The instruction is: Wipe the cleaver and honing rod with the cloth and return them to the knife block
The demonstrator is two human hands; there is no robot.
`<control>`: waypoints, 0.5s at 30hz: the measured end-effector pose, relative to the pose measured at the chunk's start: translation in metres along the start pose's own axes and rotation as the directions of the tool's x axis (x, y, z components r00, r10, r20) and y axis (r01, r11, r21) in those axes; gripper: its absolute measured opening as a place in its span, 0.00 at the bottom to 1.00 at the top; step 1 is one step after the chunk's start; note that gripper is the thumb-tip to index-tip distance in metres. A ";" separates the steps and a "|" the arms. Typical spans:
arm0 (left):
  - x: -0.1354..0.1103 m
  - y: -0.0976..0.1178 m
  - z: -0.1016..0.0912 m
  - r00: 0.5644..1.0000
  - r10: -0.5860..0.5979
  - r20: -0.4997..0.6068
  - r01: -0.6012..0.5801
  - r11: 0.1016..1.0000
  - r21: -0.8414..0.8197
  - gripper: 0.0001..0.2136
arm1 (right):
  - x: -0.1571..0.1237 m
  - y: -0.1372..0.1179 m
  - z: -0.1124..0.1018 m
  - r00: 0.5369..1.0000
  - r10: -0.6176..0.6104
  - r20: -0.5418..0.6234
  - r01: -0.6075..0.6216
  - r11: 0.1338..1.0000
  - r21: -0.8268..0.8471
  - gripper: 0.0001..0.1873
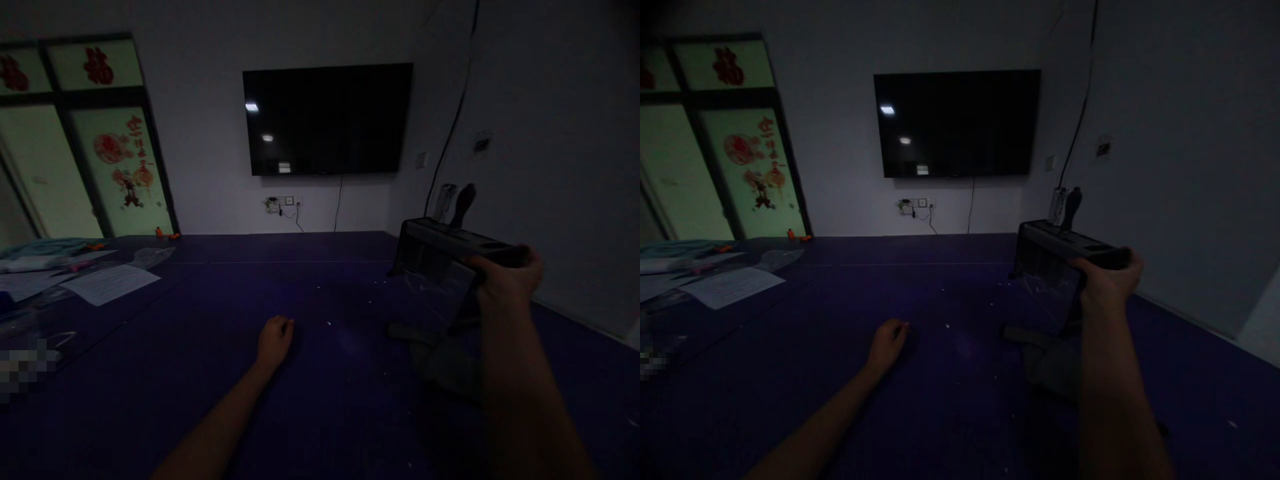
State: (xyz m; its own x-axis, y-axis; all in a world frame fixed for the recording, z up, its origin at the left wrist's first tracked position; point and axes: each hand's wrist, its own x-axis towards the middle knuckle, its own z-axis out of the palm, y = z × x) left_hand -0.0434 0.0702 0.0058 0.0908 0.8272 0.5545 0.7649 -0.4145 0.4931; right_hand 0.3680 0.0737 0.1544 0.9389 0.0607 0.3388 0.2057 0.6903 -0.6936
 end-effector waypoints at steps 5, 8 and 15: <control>-0.003 0.007 0.000 0.999 0.048 0.016 -0.048 0.999 -0.025 0.17 | -0.037 -0.031 0.020 0.987 0.131 0.094 -0.143 0.981 0.129 0.43; -0.006 0.011 0.000 0.992 0.119 0.035 -0.115 0.990 -0.080 0.21 | -0.068 -0.041 0.031 0.962 0.193 0.191 -0.223 0.964 0.145 0.42; -0.014 0.021 0.002 0.953 0.292 0.082 -0.272 0.942 -0.198 0.46 | -0.162 -0.049 0.052 0.888 0.233 0.397 -0.302 0.945 0.122 0.41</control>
State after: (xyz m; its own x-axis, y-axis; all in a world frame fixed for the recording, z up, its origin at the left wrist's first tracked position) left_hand -0.0276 0.0505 0.0074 0.3623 0.6982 0.6174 0.5696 -0.6902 0.4463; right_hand 0.1918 0.0678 0.1666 0.7720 0.5007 0.3916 -0.1230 0.7221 -0.6807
